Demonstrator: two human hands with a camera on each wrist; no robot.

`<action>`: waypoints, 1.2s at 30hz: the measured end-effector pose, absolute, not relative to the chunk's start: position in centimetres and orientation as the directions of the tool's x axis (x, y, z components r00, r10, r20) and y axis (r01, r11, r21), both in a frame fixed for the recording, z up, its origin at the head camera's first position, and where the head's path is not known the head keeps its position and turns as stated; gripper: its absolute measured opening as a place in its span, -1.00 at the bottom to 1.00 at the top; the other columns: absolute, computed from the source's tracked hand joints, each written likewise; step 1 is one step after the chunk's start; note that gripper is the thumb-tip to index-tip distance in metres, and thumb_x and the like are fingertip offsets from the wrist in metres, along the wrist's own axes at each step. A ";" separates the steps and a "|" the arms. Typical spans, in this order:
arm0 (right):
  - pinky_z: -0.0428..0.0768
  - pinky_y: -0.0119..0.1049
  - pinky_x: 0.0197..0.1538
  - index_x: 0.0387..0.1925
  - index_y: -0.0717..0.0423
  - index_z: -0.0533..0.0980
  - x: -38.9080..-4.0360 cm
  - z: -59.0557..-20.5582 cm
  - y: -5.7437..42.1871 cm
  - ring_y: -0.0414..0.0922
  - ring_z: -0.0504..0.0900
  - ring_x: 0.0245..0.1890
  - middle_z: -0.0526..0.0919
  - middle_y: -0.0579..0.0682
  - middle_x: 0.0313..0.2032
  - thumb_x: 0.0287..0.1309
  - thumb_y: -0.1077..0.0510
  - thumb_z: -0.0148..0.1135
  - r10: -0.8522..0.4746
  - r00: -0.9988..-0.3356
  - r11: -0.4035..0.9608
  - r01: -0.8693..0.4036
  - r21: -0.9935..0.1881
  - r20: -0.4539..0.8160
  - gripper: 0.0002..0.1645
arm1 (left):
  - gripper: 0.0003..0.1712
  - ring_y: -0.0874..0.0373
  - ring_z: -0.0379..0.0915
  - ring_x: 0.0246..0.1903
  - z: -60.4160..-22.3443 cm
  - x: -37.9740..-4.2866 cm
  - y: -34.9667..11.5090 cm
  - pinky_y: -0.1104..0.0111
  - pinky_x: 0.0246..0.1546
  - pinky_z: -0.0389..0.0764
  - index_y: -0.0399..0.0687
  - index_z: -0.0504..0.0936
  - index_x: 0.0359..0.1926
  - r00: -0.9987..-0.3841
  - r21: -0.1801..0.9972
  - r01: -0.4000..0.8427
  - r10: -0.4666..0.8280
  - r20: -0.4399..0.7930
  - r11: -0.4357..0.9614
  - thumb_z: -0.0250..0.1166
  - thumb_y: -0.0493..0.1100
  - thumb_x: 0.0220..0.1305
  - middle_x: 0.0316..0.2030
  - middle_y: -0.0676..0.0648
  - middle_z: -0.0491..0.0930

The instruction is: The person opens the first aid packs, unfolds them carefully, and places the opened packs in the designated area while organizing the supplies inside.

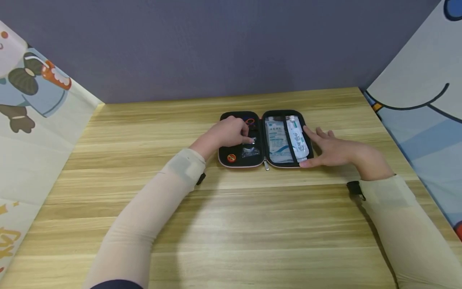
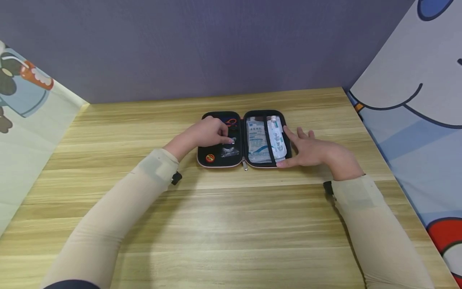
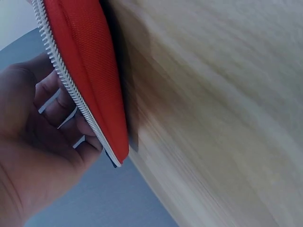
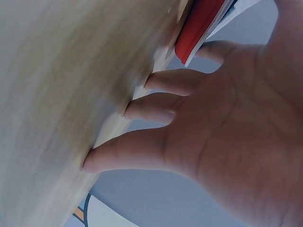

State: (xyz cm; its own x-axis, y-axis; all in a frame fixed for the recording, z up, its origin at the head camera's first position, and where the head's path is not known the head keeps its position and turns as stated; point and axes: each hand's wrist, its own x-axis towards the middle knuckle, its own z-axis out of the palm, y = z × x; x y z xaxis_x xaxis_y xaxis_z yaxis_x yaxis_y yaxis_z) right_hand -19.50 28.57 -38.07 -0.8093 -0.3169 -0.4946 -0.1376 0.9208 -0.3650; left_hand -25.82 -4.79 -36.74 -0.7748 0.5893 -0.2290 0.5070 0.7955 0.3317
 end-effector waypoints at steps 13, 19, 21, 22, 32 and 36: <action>-0.10 0.73 0.39 0.72 -0.08 -0.49 -19.5 -37.8 28.3 0.70 -0.40 0.55 -0.43 0.53 0.63 0.12 -0.57 0.39 -0.317 -0.806 0.922 -0.138 -0.362 -0.500 0.63 | -0.77 0.12 0.58 -0.15 -37.4 -26.3 -5.1 0.23 0.06 0.58 0.00 0.79 0.02 -0.676 0.490 0.528 0.692 -0.252 0.694 0.25 -0.07 0.59 -0.11 -0.03 0.78; -0.10 0.74 0.39 0.72 -0.10 -0.50 -19.5 -37.8 28.4 0.70 -0.40 0.54 -0.43 0.53 0.63 0.13 -0.57 0.39 -0.319 -0.807 0.922 -0.142 -0.361 -0.497 0.63 | -0.73 0.13 0.61 -0.06 -37.3 -26.4 -5.4 0.22 0.12 0.60 0.02 0.78 0.10 -0.618 0.547 0.511 0.726 -0.302 0.663 0.21 -0.05 0.62 -0.03 0.00 0.77; -0.10 0.74 0.38 0.72 -0.10 -0.50 -19.4 -37.8 28.4 0.71 -0.40 0.54 -0.43 0.54 0.63 0.13 -0.57 0.38 -0.322 -0.807 0.921 -0.145 -0.362 -0.494 0.63 | -0.73 0.13 0.60 -0.09 -37.3 -26.4 -5.5 0.23 0.07 0.60 0.02 0.77 0.11 -0.611 0.552 0.502 0.725 -0.318 0.665 0.22 -0.05 0.62 -0.04 0.00 0.77; -0.11 0.74 0.39 0.72 -0.10 -0.50 -19.4 -37.8 28.4 0.70 -0.40 0.54 -0.43 0.53 0.63 0.13 -0.57 0.38 -0.320 -0.808 0.921 -0.143 -0.362 -0.495 0.63 | -0.73 0.13 0.60 -0.10 -37.2 -26.3 -5.5 0.23 0.05 0.61 0.02 0.76 0.11 -0.608 0.552 0.498 0.723 -0.328 0.669 0.22 -0.05 0.61 -0.05 -0.01 0.76; -0.11 0.73 0.39 0.71 -0.09 -0.50 -19.4 -37.8 28.5 0.71 -0.40 0.54 -0.44 0.54 0.62 0.13 -0.57 0.38 -0.318 -0.808 0.920 -0.137 -0.366 -0.496 0.63 | -0.69 0.07 0.62 0.04 -37.2 -25.8 -5.0 0.20 0.15 0.62 -0.08 0.67 0.21 -0.628 0.533 0.488 0.702 -0.337 0.692 0.25 -0.07 0.60 0.07 -0.09 0.72; -0.12 0.73 0.39 0.72 -0.09 -0.50 -19.4 -37.9 28.5 0.71 -0.40 0.54 -0.44 0.54 0.62 0.13 -0.57 0.38 -0.319 -0.808 0.920 -0.138 -0.368 -0.495 0.63 | -0.65 0.06 0.64 0.04 -37.1 -25.7 -5.1 0.18 0.16 0.62 -0.07 0.64 0.27 -0.621 0.538 0.491 0.708 -0.335 0.685 0.25 -0.08 0.60 0.07 -0.09 0.73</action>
State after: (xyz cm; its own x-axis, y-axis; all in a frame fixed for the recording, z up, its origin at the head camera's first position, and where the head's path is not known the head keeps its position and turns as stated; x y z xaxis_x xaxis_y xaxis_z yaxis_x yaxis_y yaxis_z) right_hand -19.43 28.49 -37.86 -0.8084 -0.3188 -0.4949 -0.1377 0.9198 -0.3676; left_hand -25.71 -5.10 -37.05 -0.6210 0.7084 -0.3354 0.4910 0.6851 0.5380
